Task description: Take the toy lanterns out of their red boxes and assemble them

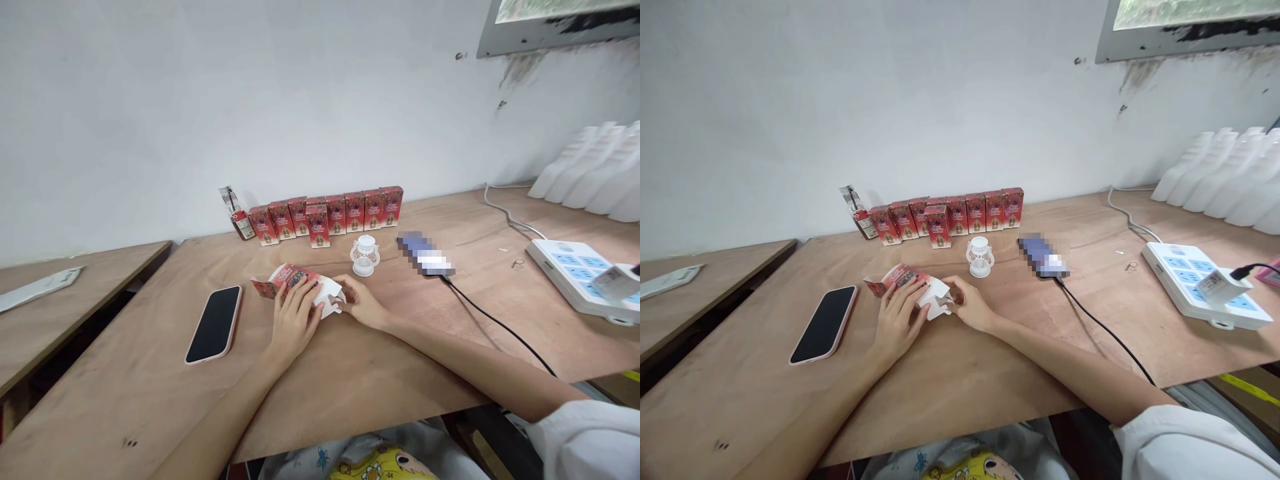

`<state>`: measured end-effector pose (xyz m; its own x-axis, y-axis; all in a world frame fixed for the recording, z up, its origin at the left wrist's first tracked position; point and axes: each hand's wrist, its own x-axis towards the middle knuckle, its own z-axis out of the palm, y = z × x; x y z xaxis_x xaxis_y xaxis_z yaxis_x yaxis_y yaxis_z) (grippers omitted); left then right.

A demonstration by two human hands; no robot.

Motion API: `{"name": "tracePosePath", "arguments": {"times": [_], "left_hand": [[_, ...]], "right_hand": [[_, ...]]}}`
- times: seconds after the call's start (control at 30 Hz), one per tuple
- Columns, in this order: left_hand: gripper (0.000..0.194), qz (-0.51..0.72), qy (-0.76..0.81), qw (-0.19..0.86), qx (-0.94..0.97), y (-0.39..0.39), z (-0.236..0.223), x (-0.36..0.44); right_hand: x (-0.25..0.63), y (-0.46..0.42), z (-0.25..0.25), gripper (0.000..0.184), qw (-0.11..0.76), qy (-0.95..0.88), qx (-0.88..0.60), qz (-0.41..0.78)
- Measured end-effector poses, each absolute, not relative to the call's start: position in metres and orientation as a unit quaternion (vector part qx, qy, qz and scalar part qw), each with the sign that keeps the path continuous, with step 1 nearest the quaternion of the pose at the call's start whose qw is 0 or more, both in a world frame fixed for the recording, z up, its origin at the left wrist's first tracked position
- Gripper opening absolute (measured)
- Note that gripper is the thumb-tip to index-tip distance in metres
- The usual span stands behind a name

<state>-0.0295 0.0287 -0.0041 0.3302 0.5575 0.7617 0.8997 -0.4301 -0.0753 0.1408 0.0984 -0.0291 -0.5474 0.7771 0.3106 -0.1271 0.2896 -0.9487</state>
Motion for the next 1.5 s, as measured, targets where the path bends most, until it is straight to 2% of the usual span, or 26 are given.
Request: {"name": "tracePosePath", "arguments": {"times": [0.17,0.4,0.53,0.67,0.87,1.07,1.27,1.5], "left_hand": [[0.028,-0.331,-0.470,0.240,-0.782,0.028,-0.001,-0.031],[0.028,-0.336,-0.472,0.261,-0.772,0.027,0.002,-0.033],[0.030,-0.321,-0.471,0.266,-0.778,0.026,0.001,-0.033],[0.033,-0.315,-0.472,0.248,-0.785,0.024,0.000,-0.031],[0.054,-0.284,-0.455,0.237,-0.810,0.023,-0.002,-0.027],[0.048,-0.294,-0.470,0.246,-0.795,0.023,0.000,-0.027],[0.049,-0.326,-0.463,0.246,-0.787,0.024,0.001,-0.030],[0.044,-0.344,-0.438,0.250,-0.792,0.024,0.003,-0.031]], "right_hand": [[0.143,0.091,-0.023,0.031,0.397,-0.715,-0.251,0.518],[0.145,0.089,-0.020,0.032,0.402,-0.698,-0.226,0.549],[0.145,0.090,-0.021,0.027,0.420,-0.688,-0.230,0.545],[0.144,0.094,-0.024,0.031,0.433,-0.670,-0.238,0.554],[0.142,0.096,-0.027,0.032,0.435,-0.644,-0.237,0.583],[0.146,0.092,-0.020,0.036,0.427,-0.674,-0.245,0.551],[0.147,0.088,-0.017,0.040,0.411,-0.637,-0.188,0.624],[0.149,0.081,-0.013,0.041,0.397,-0.684,-0.135,0.596]]}}
